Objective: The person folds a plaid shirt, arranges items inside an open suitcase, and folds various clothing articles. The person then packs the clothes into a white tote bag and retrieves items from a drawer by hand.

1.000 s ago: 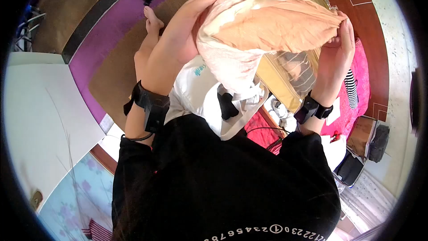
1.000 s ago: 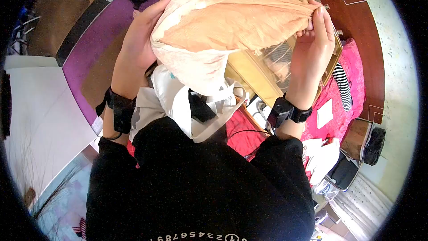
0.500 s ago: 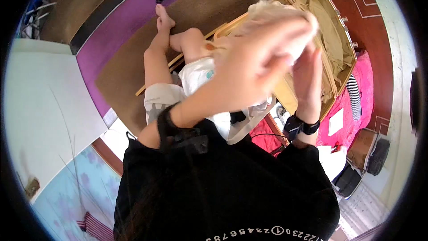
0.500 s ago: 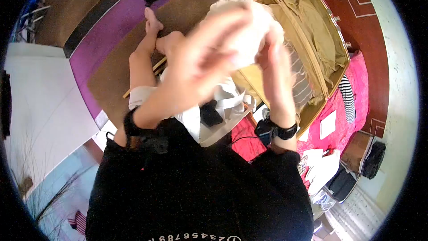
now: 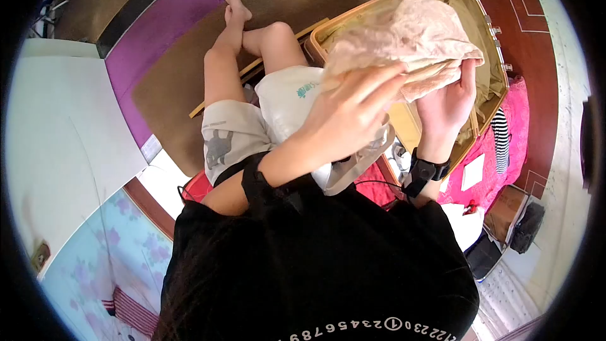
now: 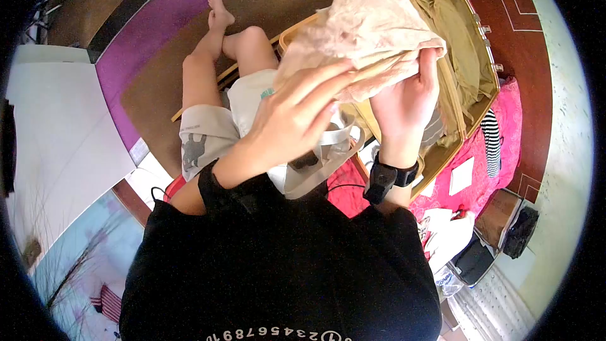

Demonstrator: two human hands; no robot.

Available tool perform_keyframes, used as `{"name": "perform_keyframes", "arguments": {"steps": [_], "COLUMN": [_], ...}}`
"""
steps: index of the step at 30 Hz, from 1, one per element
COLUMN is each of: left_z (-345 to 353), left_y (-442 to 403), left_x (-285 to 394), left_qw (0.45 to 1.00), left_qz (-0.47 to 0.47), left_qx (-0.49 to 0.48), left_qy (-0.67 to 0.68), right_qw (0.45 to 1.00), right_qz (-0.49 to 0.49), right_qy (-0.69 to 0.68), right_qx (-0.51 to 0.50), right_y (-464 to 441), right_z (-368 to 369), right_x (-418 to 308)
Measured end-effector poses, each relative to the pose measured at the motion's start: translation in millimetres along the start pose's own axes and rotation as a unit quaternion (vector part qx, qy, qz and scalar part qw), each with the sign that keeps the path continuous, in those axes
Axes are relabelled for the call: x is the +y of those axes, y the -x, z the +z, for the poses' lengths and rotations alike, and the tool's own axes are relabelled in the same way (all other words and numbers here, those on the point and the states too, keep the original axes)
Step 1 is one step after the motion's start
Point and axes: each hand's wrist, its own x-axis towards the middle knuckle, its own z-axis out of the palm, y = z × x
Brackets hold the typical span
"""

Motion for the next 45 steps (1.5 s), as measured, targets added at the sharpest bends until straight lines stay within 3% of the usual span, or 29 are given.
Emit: {"name": "perform_keyframes", "arguments": {"steps": [2, 5, 9, 10, 13, 18, 23, 29, 32, 36, 42, 45], "left_z": [-6.8, -12.6, -14.2, -17.1, -21.3, -23.3, -26.2, -30.9, -30.0, -32.3, -34.3, -32.5], "left_y": [6.2, 10.5, 9.4, 7.9, 3.2, 0.3, -3.1, -5.0, -5.2, -6.2, -8.1, -4.3], "left_x": [-6.7, -26.3, -23.7, -22.5, -26.2, -26.8, -26.6, -21.9, -26.7, -27.9, -29.0, -35.8], "left_qw": [0.991, 0.964, 0.985, 0.984, 0.986, 0.980, 0.980, 0.970, 0.983, 0.978, 0.977, 0.976], "left_qz": [-0.099, -0.119, -0.128, -0.150, -0.113, -0.159, -0.155, -0.221, -0.160, -0.189, -0.197, -0.185], "left_qx": [-0.093, -0.220, -0.062, -0.052, 0.013, 0.024, 0.060, 0.015, 0.059, 0.052, 0.051, 0.054], "left_qy": [-0.013, -0.090, -0.098, -0.083, -0.125, -0.113, -0.107, -0.100, -0.072, -0.074, -0.071, -0.098], "right_qw": [0.999, 0.996, 0.990, 0.912, 0.861, 0.753, 0.743, 0.722, 0.699, 0.683, 0.703, 0.757], "right_qz": [-0.013, -0.063, -0.108, -0.253, -0.272, -0.316, -0.341, -0.338, -0.319, -0.296, -0.279, -0.265], "right_qy": [-0.002, 0.069, 0.081, 0.242, 0.356, 0.526, 0.517, 0.538, 0.573, 0.601, 0.584, 0.535], "right_qx": [-0.042, 0.005, -0.034, 0.215, 0.241, 0.238, 0.253, 0.273, 0.284, 0.292, 0.295, 0.265], "right_y": [-4.6, -1.8, 2.8, -5.4, -4.4, -3.1, -4.3, -5.3, -6.4, -7.9, -7.5, -3.7], "right_z": [4.3, 17.7, 3.4, 29.2, 20.8, 0.2, -7.4, -5.5, -3.0, -1.1, -0.1, 3.5], "right_x": [-6.7, -19.1, -36.7, -15.3, -18.6, -27.3, -28.1, -22.1, -23.5, -26.5, -27.1, -33.6]}}
